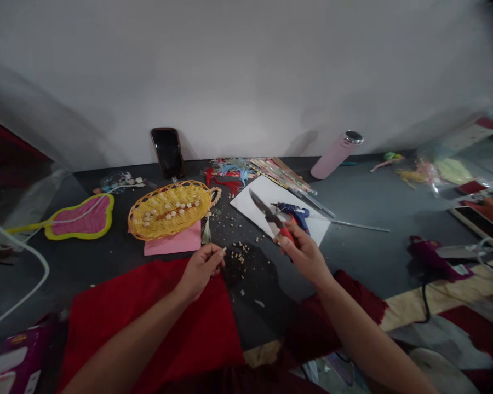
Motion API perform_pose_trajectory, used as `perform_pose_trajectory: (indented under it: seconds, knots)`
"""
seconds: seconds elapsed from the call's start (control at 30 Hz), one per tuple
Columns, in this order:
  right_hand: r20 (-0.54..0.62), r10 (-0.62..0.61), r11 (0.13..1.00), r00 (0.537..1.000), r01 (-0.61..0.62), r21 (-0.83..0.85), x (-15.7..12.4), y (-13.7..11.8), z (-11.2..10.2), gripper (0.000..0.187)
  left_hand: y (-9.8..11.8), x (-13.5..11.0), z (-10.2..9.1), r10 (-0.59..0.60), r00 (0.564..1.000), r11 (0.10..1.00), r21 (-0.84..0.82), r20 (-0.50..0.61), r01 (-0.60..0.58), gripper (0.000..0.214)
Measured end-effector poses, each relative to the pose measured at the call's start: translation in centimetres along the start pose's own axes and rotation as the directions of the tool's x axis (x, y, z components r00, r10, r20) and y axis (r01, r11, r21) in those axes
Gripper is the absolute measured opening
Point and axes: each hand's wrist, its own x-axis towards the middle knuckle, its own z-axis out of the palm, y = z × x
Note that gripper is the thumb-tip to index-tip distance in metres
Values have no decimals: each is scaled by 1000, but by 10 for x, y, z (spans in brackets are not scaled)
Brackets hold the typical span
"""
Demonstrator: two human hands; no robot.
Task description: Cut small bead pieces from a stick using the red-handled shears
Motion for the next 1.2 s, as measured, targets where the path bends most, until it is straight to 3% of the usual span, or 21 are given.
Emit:
perform_pose_trajectory:
  seconds: [0.07, 0.13, 0.2, 0.3, 0.4, 0.47, 0.53, 0.63, 0.77, 0.93, 1.2]
  knots:
    - [89, 57, 943, 994, -83, 322, 0, -13, 8, 27, -1, 0, 0, 2, 1000, 1000, 6, -8, -2, 21]
    - [186, 85, 831, 979, -172, 529, 1, -18, 18, 22, -2, 0, 0, -1, 1000, 1000, -17, -6, 1, 21]
    - [231, 66, 743, 971, -203, 638, 1, -15, 28, 20, -3, 1, 0, -5, 1000, 998, -66, 1, 5, 22]
    - [251, -1, 732, 968, -170, 659, -1, -1, 35, 29, -1, 1, 1, -10, 1000, 994, -113, -3, 9, 21]
    - [264, -66, 833, 962, -93, 545, -4, 11, 32, 41, 10, 2, 3, -15, 1000, 994, -112, -26, 12, 22]
    - [265, -118, 934, 957, 17, 356, -7, 12, 27, 43, 22, 3, 5, 18, 998, 993, -113, -54, -24, 22]
    - [262, -204, 978, 943, 185, 97, -8, 10, 25, 43, 36, 5, 7, 84, 993, 988, -120, -85, -93, 21]
    - [265, -330, 892, 906, 391, -227, -9, 6, 27, 41, 55, 8, 12, 172, 974, 975, -113, -148, -189, 19]
    - [289, -381, 759, 878, 476, -444, -8, 6, 35, 37, 65, 12, 15, 239, 946, 959, -102, -218, -265, 18]
    - [325, -367, 691, 872, 489, -532, -9, 7, 39, 37, 60, 16, 13, 304, 930, 942, -78, -208, -325, 15]
    - [332, -345, 678, 878, 478, -559, -9, 10, 43, 37, 54, 16, 8, 309, 926, 951, 95, -215, -295, 20]
